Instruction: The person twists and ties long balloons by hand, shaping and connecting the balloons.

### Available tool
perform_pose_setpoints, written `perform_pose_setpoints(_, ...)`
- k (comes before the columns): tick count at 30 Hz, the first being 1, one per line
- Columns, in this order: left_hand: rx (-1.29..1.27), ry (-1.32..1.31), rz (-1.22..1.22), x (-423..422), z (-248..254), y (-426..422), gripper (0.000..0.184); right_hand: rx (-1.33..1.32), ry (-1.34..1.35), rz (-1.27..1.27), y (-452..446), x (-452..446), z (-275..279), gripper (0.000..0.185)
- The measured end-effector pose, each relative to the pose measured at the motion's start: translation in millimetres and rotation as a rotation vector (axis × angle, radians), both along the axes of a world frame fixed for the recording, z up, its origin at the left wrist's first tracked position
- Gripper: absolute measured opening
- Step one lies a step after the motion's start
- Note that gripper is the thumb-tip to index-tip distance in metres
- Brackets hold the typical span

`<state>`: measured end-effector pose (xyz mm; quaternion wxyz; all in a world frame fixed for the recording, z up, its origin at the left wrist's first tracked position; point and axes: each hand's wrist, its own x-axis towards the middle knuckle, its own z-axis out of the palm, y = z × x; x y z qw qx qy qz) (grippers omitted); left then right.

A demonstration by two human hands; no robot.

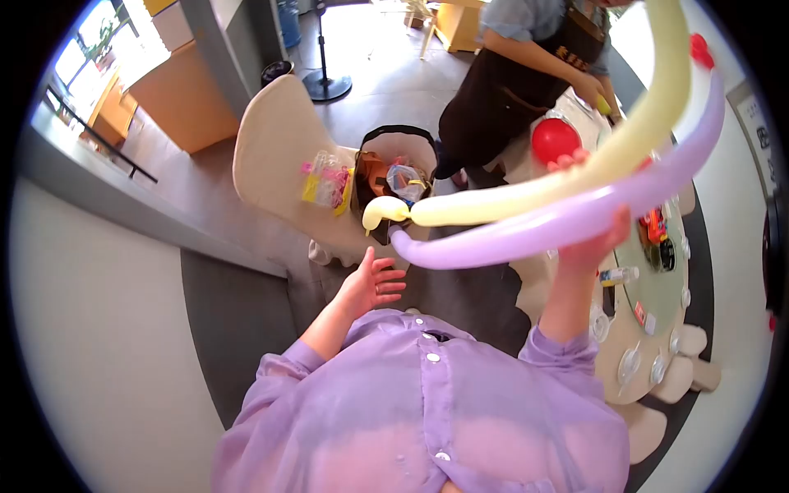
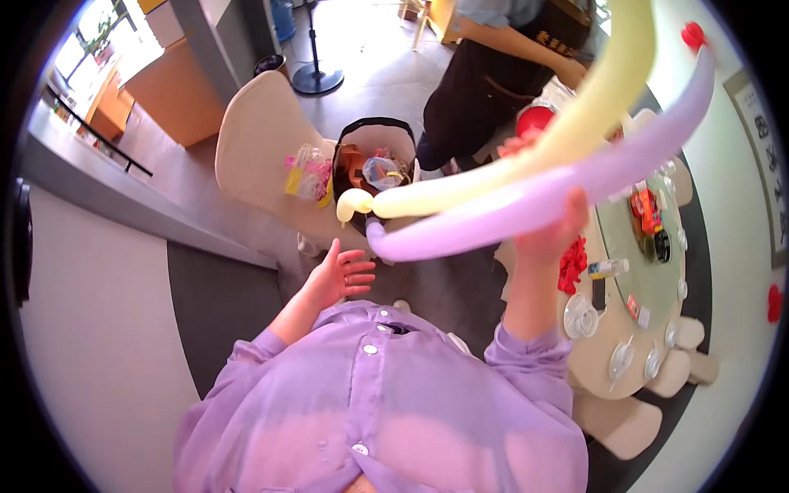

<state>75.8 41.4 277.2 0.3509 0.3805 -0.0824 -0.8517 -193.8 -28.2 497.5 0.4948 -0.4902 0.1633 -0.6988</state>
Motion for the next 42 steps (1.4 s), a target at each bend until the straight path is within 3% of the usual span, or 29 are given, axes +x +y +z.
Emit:
perform_pose_setpoints(2, 0.007, -0.012, -0.042, -3.3, 11.2, -6.7, 0.061, 0.029, -0.134, 0.080, 16.0, -10.2, -7.3, 0.076)
perform_pose_setpoints(5, 0.042, -0.025, -0.136, -17.3, 6.9, -11.0, 0.059, 0.095, -0.171, -0.112, 39.4, -12.8, -8.9, 0.075)
perform_pose_setpoints(7, 0.049, -0.001, -0.067, -28.0, 0.6, -14.6, 0.054, 0.127, -0.149, -0.186, 52.7, -17.8, -11.4, 0.076)
perform_pose_setpoints(8, 0.067, 0.091, 0.089, -33.8, -19.0, -20.2, 0.051, 0.151, -0.134, -0.267, 58.2, -20.6, -13.0, 0.076)
perform_pose_setpoints(10, 0.092, 0.219, 0.349, -36.9, -34.1, -31.4, 0.041, 0.150, -0.142, -0.233, 69.7, -32.5, -14.0, 0.076)
perform_pose_setpoints(11, 0.089, 0.216, 0.354, -37.5, -34.2, -35.1, 0.041, 0.145, -0.145, -0.209, 75.2, -40.6, -13.2, 0.075)
perform_pose_setpoints(13, -0.031, 0.202, 0.466, -36.9, -14.6, -41.7, 0.044, 0.134, -0.099, -0.253, 83.9, -55.9, -9.0, 0.076)
perform_pose_setpoints(14, -0.043, 0.209, 0.506, -36.4, -5.9, -40.4, 0.056, 0.127, -0.050, -0.303, 88.2, -63.0, -5.9, 0.077)
perform_pose_setpoints(19, -0.042, 0.220, 0.403, -36.4, 16.9, -32.2, 0.068, 0.126, 0.029, -0.520, 101.3, -83.1, 14.1, 0.082)
perform_pose_setpoints(21, 0.245, 0.073, 0.336, -42.2, 11.0, -31.0, 0.072, 0.096, -0.002, -0.371, 108.6, -102.2, 13.4, 0.083)
perform_pose_setpoints(22, 0.079, 0.175, 0.294, -45.5, -32.7, -27.9, 0.075, 0.096, 0.000, -0.376, 111.5, -105.2, 13.2, 0.083)
perform_pose_setpoints(23, 0.314, 0.316, 0.290, -47.8, -58.8, -35.3, 0.073, 0.106, 0.015, -0.314, 114.3, -109.2, 11.6, 0.082)
perform_pose_setpoints(25, 0.314, 0.200, 0.410, -44.5, -7.6, -43.0, 0.070, 0.106, 0.030, -0.268, 120.3, -117.0, 6.0, 0.081)
perform_pose_setpoints(27, 0.206, 0.295, 0.412, -33.0, -6.9, -48.2, 0.072, 0.294, 0.056, -0.437, 123.3, -130.5, -9.2, 0.076)
perform_pose_setpoints(29, 0.004, 0.379, 0.490, -17.8, -9.6, -59.7, 0.073, 0.304, -0.002, -0.477, 133.2, -170.0, -33.8, 0.070)
perform_pose_setpoints(31, 0.014, 0.354, 0.559, 2.7, -5.2, -67.5, 0.071, 0.404, -0.077, -0.524, 140.3, -195.9, -55.0, 0.057)
perform_pose_setpoints(35, -0.045, 0.351, 0.727, 26.4, 32.1, -74.6, 0.074, 0.466, 0.034, -0.707, 153.3, -213.4, -85.9, 0.054)
perform_pose_setpoints(38, -0.139, 0.407, 0.768, 36.9, 49.2, -77.6, 0.060, 0.520, 0.040, -0.799, 149.3, -217.4, -106.1, 0.056)
perform_pose_setpoints(40, -0.426, 0.225, 0.712, 37.1, 57.9, -82.4, 0.047, 0.449, 0.164, -0.842, 147.2, -213.1, -111.9, 0.053)
perform_pose_setpoints(42, -0.492, 0.235, 0.679, 38.9, 71.1, -84.6, 0.042, 0.466, 0.159, -0.816, 141.8, -218.9, -117.7, 0.053)
